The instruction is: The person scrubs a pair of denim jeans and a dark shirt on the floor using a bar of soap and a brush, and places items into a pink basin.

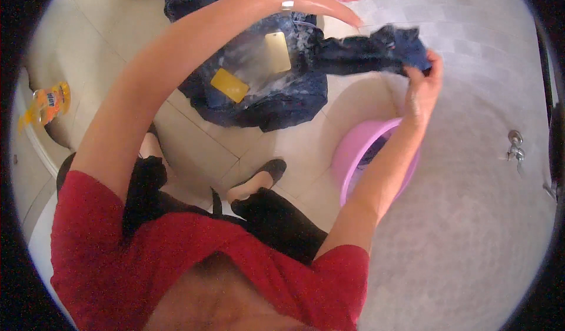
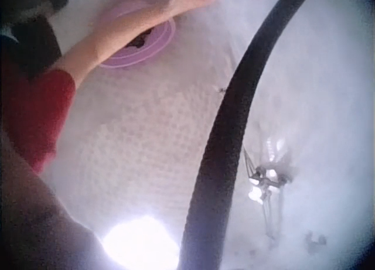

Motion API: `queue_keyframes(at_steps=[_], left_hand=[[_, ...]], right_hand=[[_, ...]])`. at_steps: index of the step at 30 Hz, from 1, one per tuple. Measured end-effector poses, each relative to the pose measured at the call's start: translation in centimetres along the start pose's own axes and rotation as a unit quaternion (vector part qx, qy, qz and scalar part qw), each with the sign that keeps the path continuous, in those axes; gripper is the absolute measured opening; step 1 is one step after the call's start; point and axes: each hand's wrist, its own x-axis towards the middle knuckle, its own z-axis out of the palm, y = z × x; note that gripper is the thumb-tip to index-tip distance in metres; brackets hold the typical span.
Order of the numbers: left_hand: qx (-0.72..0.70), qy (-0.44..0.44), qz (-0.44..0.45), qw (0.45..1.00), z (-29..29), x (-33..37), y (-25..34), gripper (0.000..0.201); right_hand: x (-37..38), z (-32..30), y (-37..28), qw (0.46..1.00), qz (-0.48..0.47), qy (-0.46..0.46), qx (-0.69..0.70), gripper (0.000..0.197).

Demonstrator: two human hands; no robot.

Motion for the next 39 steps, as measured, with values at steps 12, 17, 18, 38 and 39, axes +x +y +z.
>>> queue_keyframes(at_steps=[12,17,18,38,39], left_hand=[[0.238,0.043,0.055,0.969,-11.0,5.8,17.0,0.044],[0.16,0.083,0.05,0.982,-13.1,3.9,18.6,0.042],[0.122,0.07,0.041,0.989,-13.0,3.9,19.5,0.041],[0.252,0.0,-0.103,0.962,-25.1,-4.6,4.2,0.018],[0.243,0.001,-0.115,0.963,-24.3,-5.7,2.9,0.018]], right_hand=[[5.7,5.0,-12.8,0.953,-0.151,-0.069,0.255,0.058],[5.4,10.2,-4.1,0.986,-0.05,-0.155,0.022,0.063],[5.7,10.5,-1.5,0.986,-0.012,-0.154,0.06,0.062],[6.5,11.3,5.7,0.997,-0.025,0.02,0.067,0.008],[5.6,12.1,5.8,0.997,-0.057,0.053,0.029,0.009]])
